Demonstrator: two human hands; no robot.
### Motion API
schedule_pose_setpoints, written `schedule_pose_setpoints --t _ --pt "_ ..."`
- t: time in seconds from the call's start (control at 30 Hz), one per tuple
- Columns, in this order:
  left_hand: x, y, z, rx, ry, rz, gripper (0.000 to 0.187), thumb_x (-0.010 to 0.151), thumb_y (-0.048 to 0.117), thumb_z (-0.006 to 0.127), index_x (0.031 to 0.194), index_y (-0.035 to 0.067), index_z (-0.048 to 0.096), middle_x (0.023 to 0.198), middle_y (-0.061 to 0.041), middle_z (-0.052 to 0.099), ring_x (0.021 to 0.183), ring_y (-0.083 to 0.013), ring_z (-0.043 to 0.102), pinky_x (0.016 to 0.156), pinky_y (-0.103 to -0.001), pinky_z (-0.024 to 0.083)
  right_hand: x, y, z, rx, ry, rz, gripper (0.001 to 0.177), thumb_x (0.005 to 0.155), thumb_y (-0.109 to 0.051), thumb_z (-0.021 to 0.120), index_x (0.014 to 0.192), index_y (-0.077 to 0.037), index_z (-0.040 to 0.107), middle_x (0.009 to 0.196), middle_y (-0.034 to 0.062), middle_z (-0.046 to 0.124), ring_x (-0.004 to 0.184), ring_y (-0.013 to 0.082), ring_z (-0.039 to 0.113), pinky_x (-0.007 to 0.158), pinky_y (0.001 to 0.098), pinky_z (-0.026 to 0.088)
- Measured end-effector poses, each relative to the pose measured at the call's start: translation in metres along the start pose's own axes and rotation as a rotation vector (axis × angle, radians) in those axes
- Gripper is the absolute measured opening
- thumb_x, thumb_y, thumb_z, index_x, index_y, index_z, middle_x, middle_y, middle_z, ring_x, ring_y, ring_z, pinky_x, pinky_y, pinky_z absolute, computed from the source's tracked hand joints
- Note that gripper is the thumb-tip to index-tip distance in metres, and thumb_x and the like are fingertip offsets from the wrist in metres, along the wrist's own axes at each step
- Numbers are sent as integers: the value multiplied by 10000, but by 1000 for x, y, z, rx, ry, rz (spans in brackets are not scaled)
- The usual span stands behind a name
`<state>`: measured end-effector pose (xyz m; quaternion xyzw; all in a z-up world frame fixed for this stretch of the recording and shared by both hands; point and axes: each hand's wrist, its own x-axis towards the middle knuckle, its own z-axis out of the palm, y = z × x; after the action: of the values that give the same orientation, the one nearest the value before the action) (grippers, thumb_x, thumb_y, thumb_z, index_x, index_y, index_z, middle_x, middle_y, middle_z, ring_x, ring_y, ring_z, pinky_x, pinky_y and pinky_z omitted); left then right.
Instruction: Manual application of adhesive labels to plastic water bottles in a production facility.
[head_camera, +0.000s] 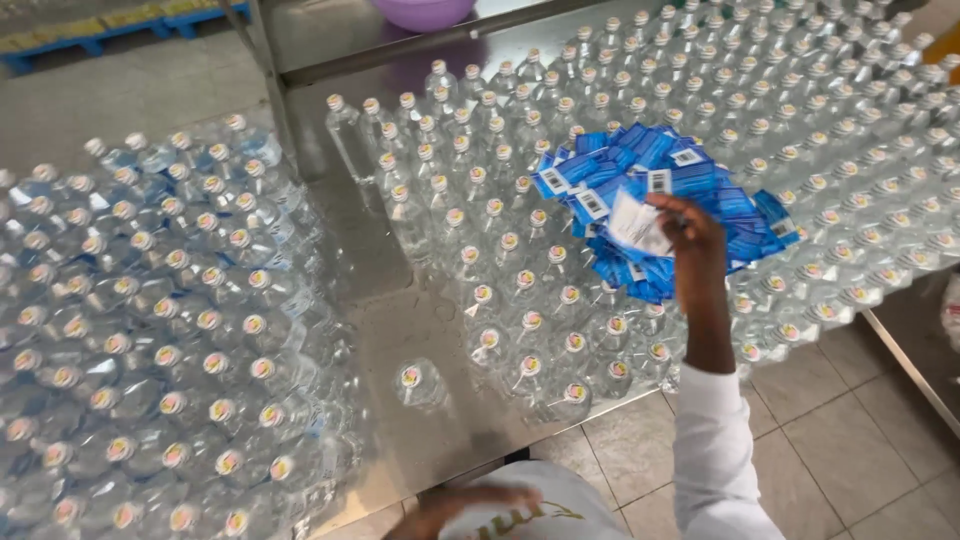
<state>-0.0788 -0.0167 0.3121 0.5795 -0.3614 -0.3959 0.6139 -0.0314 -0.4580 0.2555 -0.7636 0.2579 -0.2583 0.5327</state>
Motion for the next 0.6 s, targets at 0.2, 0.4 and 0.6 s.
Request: schedule_pose_setpoints --t 0.2,0.4,0.6 --pt "45 -135 -35 -387 569 -25 574 939 218 748 1464 2 662 1486 -136 716 1354 -273 711 1066 -375 617 -124 -2 126 675 -293 18 373 960 -108 766 1300 41 730 1435 180 724 1156 216 703 933 322 538" --pt "25 -135 -35 -190 1054 446 356 1108 385 613 1279 78 674 1117 -16 719 980 -130 649 862 -320 539 -243 -34 202 751 -663 203 437 853 -126 804 1263 -47 675 1563 222 681 1430 318 645 1153 428 495" --pt "-31 -155 -51 3 1086 -132 412 1082 262 704 1407 182 462 1095 -49 836 892 -184 820 752 -382 630 -217 23 229 49 -480 -621 553 873 -162 837 1386 -14 693 1310 226 663 1012 315 771 917 367 657"
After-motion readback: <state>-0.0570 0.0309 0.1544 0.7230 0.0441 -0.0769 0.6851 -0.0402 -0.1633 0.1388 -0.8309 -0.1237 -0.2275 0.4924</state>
